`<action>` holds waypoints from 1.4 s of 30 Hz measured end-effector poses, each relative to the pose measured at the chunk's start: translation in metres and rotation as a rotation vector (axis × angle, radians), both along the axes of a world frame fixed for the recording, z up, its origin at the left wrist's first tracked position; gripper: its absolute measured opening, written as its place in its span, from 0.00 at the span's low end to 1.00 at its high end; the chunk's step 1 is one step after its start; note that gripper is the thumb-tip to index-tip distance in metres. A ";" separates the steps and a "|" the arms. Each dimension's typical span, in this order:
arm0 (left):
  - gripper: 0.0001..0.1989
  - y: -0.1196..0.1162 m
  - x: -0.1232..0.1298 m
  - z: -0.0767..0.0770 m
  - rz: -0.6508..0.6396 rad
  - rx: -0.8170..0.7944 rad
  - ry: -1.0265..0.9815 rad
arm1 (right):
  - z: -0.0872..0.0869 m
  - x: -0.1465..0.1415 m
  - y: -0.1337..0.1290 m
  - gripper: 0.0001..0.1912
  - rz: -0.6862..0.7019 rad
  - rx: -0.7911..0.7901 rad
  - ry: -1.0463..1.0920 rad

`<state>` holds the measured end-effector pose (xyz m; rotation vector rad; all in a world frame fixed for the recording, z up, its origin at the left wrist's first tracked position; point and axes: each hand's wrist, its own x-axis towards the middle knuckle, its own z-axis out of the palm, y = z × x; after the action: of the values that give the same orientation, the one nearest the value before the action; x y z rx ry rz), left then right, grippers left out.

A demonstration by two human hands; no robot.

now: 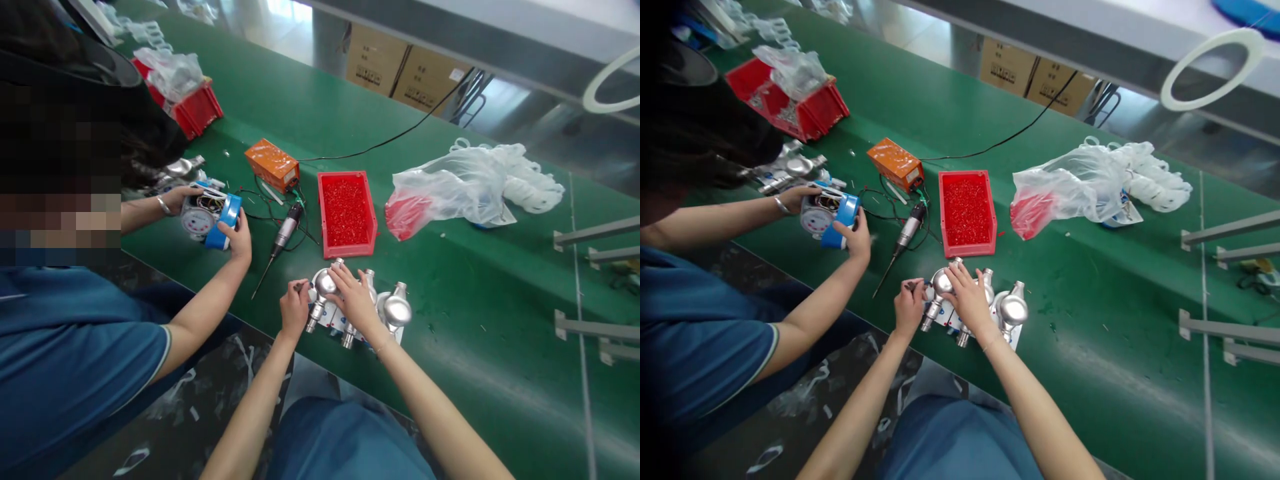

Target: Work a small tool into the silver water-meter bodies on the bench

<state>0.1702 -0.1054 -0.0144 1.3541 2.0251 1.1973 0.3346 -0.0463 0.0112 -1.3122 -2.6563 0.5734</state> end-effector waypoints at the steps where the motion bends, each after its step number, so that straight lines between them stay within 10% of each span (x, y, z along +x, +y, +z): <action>1: 0.12 0.000 -0.001 0.000 0.008 -0.008 -0.017 | 0.000 0.000 0.000 0.28 0.002 -0.001 0.008; 32: 0.11 -0.032 -0.020 0.021 0.092 -0.036 -0.106 | -0.002 -0.005 0.003 0.28 0.050 0.143 -0.033; 42: 0.23 -0.039 -0.018 -0.048 0.409 -0.137 -0.608 | -0.003 -0.004 -0.004 0.28 0.013 0.150 -0.006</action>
<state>0.1523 -0.1446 -0.0624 0.4282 1.9138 1.3908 0.3308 -0.0505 0.0079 -1.2574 -2.6561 0.3642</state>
